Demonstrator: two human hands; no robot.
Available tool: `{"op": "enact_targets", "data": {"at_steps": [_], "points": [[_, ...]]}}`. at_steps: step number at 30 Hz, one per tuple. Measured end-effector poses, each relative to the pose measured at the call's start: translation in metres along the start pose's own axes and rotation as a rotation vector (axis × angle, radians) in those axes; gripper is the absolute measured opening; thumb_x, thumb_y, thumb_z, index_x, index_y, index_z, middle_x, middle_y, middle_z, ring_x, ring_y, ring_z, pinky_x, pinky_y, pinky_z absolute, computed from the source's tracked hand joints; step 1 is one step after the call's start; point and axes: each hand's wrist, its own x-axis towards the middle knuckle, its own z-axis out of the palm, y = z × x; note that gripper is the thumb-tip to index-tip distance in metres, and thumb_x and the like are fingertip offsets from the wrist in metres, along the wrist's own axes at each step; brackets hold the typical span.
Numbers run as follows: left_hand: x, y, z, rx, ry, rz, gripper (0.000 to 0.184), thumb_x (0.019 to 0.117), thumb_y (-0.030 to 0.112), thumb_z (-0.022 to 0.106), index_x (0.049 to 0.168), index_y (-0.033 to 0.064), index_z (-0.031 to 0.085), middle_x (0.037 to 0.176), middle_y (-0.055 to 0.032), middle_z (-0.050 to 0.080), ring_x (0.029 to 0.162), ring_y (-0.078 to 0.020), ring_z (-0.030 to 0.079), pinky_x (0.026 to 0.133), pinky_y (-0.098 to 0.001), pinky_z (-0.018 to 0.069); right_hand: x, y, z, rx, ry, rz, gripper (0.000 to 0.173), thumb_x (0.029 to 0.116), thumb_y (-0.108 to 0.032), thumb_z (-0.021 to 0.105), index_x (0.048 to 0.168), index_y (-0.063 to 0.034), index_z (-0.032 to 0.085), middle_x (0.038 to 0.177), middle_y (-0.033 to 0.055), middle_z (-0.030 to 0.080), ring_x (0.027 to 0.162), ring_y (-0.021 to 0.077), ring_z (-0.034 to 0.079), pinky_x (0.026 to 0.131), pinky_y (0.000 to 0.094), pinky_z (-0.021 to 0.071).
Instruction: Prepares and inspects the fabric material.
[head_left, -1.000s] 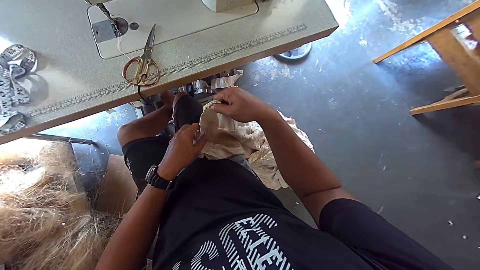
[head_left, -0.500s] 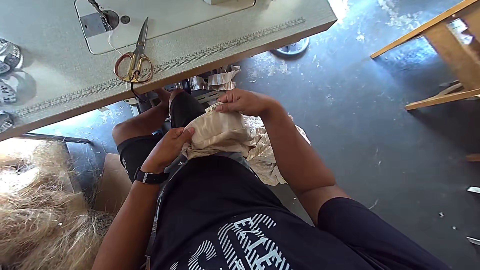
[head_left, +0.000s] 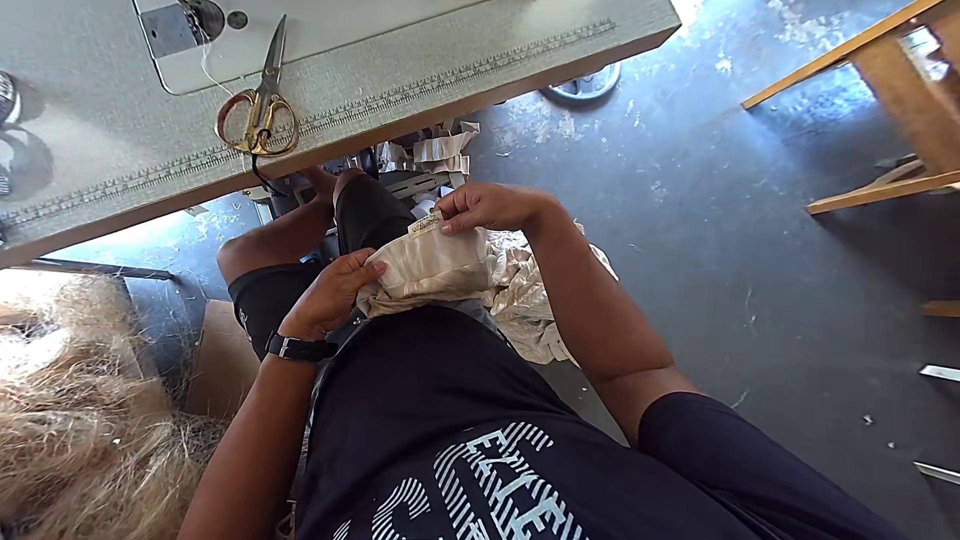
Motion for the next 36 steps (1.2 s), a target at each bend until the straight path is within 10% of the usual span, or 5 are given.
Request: {"op": "enact_targets", "data": {"at_steps": [20, 27, 32, 36], "points": [[-0.002, -0.026, -0.003, 0.378, 0.343, 0.075, 0.025, 0.1070, 0.036, 0.054, 0.094, 0.0156, 0.061, 0.068, -0.0004, 0.057, 0.051, -0.0081, 0.051, 0.046, -0.0233, 0.0428, -0.016, 0.046, -0.008, -0.095, 0.090, 0.229, 0.015, 0.0933, 0.000, 0.070, 0.108, 0.0028, 0.069, 0.090, 0.0094, 0.071, 0.079, 0.0120, 0.067, 0.077, 0.0301, 0.0579], [0.003, -0.029, -0.005, 0.377, 0.410, 0.093, 0.028, 0.1099, 0.034, 0.048, 0.099, 0.0123, 0.063, 0.078, -0.0013, 0.061, 0.065, -0.0094, 0.059, 0.060, -0.0294, 0.0521, -0.024, 0.094, -0.019, -0.582, 0.104, 0.508, 0.021, 0.0907, -0.021, 0.078, 0.097, -0.0018, 0.071, 0.091, 0.0152, 0.068, 0.087, 0.0294, 0.064, 0.083, 0.0572, 0.0497], [0.003, -0.025, -0.006, 0.457, 0.323, 0.162, 0.028, 0.1090, 0.031, 0.051, 0.097, 0.0092, 0.065, 0.077, -0.0032, 0.062, 0.065, -0.0121, 0.060, 0.060, -0.0312, 0.0535, -0.043, 0.087, -0.022, -0.584, 0.519, 0.385, 0.020, 0.0981, -0.019, 0.065, 0.106, -0.0023, 0.072, 0.095, 0.0191, 0.070, 0.092, 0.0365, 0.068, 0.087, 0.0637, 0.0516], [-0.003, 0.005, 0.003, 0.643, 0.097, 0.222, 0.026, 0.1066, 0.032, 0.054, 0.095, 0.0119, 0.067, 0.069, 0.0014, 0.060, 0.058, -0.0084, 0.056, 0.055, -0.0274, 0.0494, -0.061, 0.037, -0.016, -0.687, 1.033, -0.035, 0.020, 0.0994, -0.008, 0.053, 0.106, 0.0006, 0.069, 0.092, 0.0166, 0.070, 0.082, 0.0276, 0.068, 0.077, 0.0489, 0.0558]]}}
